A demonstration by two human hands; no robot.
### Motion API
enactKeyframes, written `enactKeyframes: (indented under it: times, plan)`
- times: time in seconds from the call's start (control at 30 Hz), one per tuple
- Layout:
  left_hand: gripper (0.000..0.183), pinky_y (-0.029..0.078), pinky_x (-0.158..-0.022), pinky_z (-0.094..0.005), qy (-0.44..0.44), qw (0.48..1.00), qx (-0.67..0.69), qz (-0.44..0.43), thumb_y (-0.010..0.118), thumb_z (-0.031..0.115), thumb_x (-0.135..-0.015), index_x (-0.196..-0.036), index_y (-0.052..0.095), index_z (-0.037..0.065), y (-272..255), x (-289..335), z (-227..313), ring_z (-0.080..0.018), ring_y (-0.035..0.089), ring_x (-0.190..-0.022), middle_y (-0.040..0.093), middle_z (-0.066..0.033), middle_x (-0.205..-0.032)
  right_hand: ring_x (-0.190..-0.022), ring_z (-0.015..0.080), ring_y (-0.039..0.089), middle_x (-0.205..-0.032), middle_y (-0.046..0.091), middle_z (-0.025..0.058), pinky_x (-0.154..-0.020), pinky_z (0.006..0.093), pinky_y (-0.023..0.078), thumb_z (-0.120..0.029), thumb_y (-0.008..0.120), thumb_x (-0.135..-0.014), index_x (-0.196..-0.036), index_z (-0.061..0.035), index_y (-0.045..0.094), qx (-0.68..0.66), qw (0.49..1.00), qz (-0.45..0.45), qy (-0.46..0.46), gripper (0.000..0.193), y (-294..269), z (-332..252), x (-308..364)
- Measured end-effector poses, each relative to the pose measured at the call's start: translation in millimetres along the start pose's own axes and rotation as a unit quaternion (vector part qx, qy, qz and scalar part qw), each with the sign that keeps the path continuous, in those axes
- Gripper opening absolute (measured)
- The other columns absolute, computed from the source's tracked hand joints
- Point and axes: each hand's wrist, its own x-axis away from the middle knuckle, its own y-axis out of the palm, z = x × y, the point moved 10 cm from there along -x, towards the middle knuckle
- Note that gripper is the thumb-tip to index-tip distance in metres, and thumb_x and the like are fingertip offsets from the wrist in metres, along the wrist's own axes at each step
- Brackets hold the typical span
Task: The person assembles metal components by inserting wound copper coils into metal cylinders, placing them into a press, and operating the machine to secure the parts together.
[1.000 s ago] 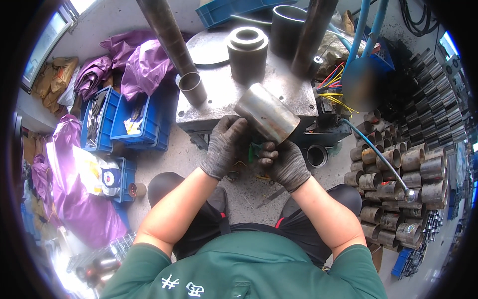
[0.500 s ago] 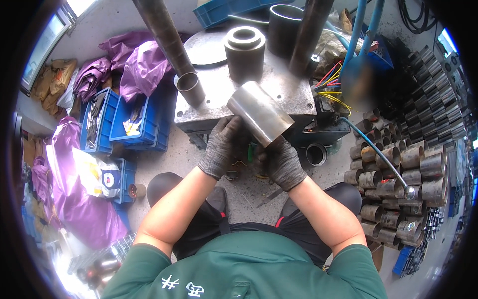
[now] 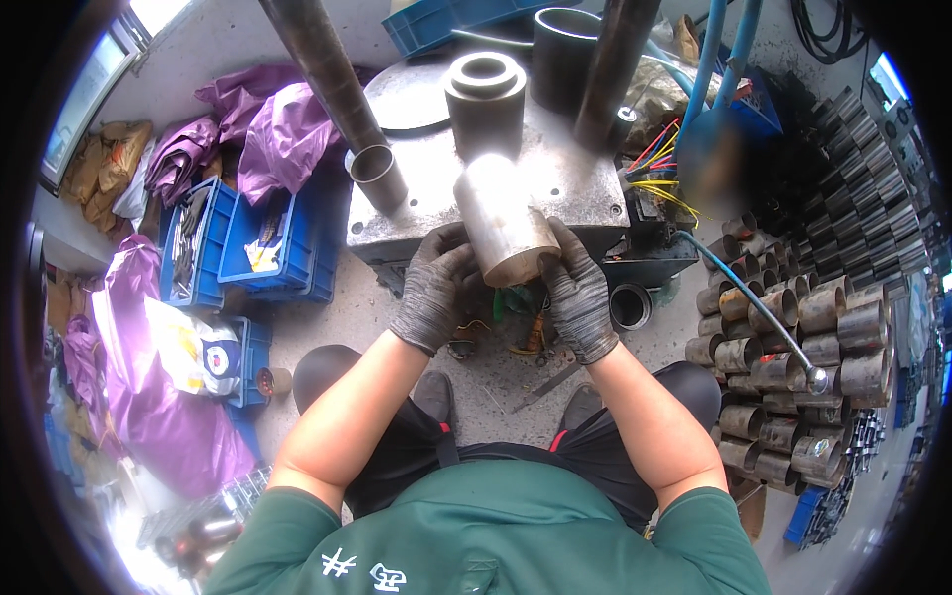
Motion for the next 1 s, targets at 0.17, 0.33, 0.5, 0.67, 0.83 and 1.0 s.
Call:
enactKeyframes:
  times: [0.17, 0.33, 0.5, 0.67, 0.83, 1.0]
  plan:
    - [0.073, 0.052, -0.107, -0.0442, -0.049, 0.987, 0.141, -0.065, 0.057, 0.057, -0.101, -0.145, 0.044, 0.000, 3.6, -8.9, -21.1, -0.0293, 0.064, -0.119, 0.057, -0.0196, -0.139, -0.109, 0.0275, 0.067, -0.120, 0.068, 0.0155, -0.099, 0.0363, 0.052, 0.001, 0.061, -0.097, -0.142, -0.0056, 0.061, 0.247, 0.950, -0.044, -0.183, 0.045, 8.3, -40.1, 1.4]
    - [0.097, 0.052, -0.109, -0.0445, -0.010, 0.984, 0.119, -0.133, 0.058, 0.078, -0.091, -0.146, 0.042, -0.001, 28.2, 2.4, -3.8, -0.0300, 0.061, -0.126, 0.056, -0.0196, -0.139, -0.100, 0.0349, 0.066, -0.113, 0.067, 0.0170, -0.088, 0.0411, 0.056, 0.004, 0.066, -0.088, -0.138, -0.0109, 0.065, 0.363, 0.879, -0.089, -0.296, 0.052, 30.9, -67.4, 15.6]
    - [0.107, 0.054, -0.108, -0.0470, -0.052, 0.962, 0.136, -0.232, 0.063, 0.081, -0.085, -0.150, 0.038, 0.000, 38.7, 17.1, 4.5, -0.0312, 0.062, -0.126, 0.058, -0.0181, -0.136, -0.108, 0.0321, 0.065, -0.118, 0.064, 0.0149, -0.091, 0.0398, 0.055, -0.004, 0.071, -0.088, -0.138, -0.0083, 0.064, 0.250, 0.908, -0.193, -0.275, 0.051, 36.1, -89.1, 20.1]
    - [0.092, 0.058, -0.101, -0.0422, 0.055, 0.977, 0.038, -0.202, 0.083, 0.057, -0.082, -0.141, 0.045, -0.002, 42.4, 15.8, 23.2, -0.0272, 0.067, -0.116, 0.062, -0.0151, -0.126, -0.094, 0.0096, 0.063, -0.103, 0.070, 0.0030, -0.088, 0.0295, 0.053, -0.027, 0.069, -0.103, -0.145, -0.0046, 0.057, -0.074, 0.984, -0.159, -0.028, 0.049, 6.3, -52.4, 1.8]
    - [0.104, 0.053, -0.105, -0.0403, 0.267, 0.900, -0.334, -0.080, 0.097, 0.022, -0.065, -0.149, 0.038, 0.006, 39.1, 12.1, 25.2, -0.0298, 0.062, -0.125, 0.061, -0.0152, -0.136, -0.113, 0.0145, 0.062, -0.123, 0.070, 0.0078, -0.102, 0.0325, 0.050, -0.041, 0.063, -0.105, -0.149, -0.0045, 0.053, -0.047, 0.982, -0.163, 0.082, 0.058, -4.6, -44.1, -4.0]
    - [0.092, 0.051, -0.107, -0.0406, 0.316, 0.850, -0.391, -0.158, 0.090, 0.010, -0.072, -0.150, 0.042, 0.009, 59.4, 13.0, -2.6, -0.0306, 0.061, -0.127, 0.060, -0.0154, -0.140, -0.119, 0.0188, 0.062, -0.127, 0.070, 0.0110, -0.106, 0.0355, 0.048, -0.020, 0.060, -0.098, -0.143, -0.0044, 0.059, 0.130, 0.974, -0.173, 0.068, 0.047, -29.4, -10.1, -6.9]
